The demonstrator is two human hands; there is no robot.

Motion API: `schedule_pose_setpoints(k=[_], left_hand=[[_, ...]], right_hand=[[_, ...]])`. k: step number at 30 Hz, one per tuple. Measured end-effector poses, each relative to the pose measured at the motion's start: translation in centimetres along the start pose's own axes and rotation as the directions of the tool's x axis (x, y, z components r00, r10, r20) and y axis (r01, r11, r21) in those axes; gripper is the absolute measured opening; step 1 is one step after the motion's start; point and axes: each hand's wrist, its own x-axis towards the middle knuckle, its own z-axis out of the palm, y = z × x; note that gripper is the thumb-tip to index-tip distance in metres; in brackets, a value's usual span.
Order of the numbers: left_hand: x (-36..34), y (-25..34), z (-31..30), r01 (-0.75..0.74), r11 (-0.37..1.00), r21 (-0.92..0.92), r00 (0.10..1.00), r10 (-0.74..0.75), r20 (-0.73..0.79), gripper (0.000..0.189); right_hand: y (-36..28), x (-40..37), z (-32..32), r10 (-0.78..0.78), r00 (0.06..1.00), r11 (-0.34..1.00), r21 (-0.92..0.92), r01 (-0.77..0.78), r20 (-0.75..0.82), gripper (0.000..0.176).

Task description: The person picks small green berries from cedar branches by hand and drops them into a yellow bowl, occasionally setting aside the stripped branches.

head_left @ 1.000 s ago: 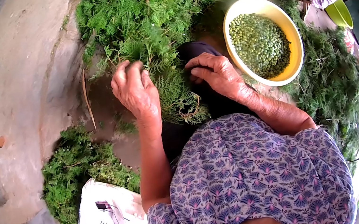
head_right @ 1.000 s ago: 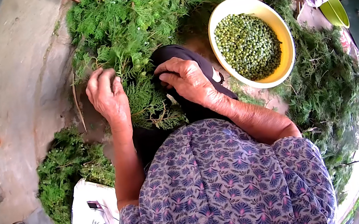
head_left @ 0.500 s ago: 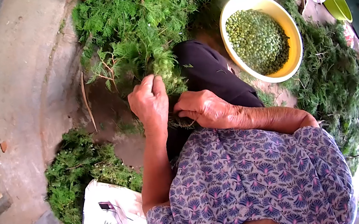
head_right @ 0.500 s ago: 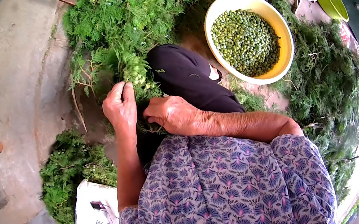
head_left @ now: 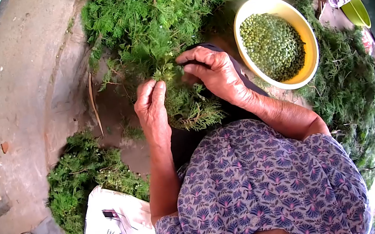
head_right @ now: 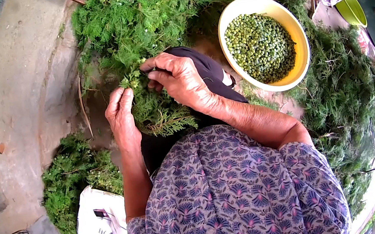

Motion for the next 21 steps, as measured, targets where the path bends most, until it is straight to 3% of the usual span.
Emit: schedule_pose_setpoints(k=[3, 6, 10, 14, 15, 16, 17, 18, 21], left_hand=[[-0.2, 0.2, 0.3, -0.104, 0.995, 0.006, 0.994, 0.104, 0.033, 0.014], [-0.7, 0.2, 0.0, 0.014, 1.0, 0.012, 0.999, -0.014, 0.046, 0.017], [-0.6, 0.6, 0.4, 0.029, 0.998, -0.06, 0.997, -0.024, 0.073, 0.017], [-0.6, 0.3, 0.6, 0.029, 0.997, -0.068, 0.994, -0.022, 0.111, 0.015], [-0.5, 0.1, 0.6, 0.023, 0.997, -0.076, 0.993, -0.015, 0.114, 0.015], [-0.5, 0.1, 0.6, 0.032, 0.996, -0.08, 0.991, -0.022, 0.13, 0.013], [-0.4, 0.1, 0.7, 0.032, 0.996, -0.083, 0.992, -0.021, 0.128, 0.013], [-0.5, 0.2, 0.8, 0.032, 0.993, -0.116, 0.994, -0.02, 0.107, 0.012], [-0.3, 0.5, 0.8, 0.027, 0.987, -0.159, 0.996, -0.013, 0.09, 0.011]], right_hand=[[-0.2, 0.6, -0.2, -0.012, 0.999, 1.0, -0.006, 0.012, 0.053, 0.019], [0.8, 1.0, 0.1, -0.317, 0.946, 0.92, -0.218, 0.325, 0.074, 0.028], [0.9, 0.9, 0.1, -0.307, 0.949, 0.896, -0.314, 0.314, 0.074, 0.027], [0.9, 0.9, -0.5, -0.3, 0.949, 0.907, -0.279, 0.316, 0.101, 0.025], [0.6, 0.9, -0.7, -0.088, 0.996, 0.992, -0.088, 0.09, 0.022, 0.018], [0.3, 0.8, -0.9, 0.141, 0.99, 0.983, 0.119, -0.138, -0.014, 0.011], [0.1, 0.8, -1.1, 0.364, 0.931, 0.881, 0.323, -0.345, 0.0, 0.008], [0.2, 1.1, -1.4, 0.274, 0.961, 0.893, 0.383, -0.238, -0.043, 0.009], [0.4, 0.5, -1.9, 0.245, 0.961, 0.857, 0.434, -0.278, 0.131, 0.016]])
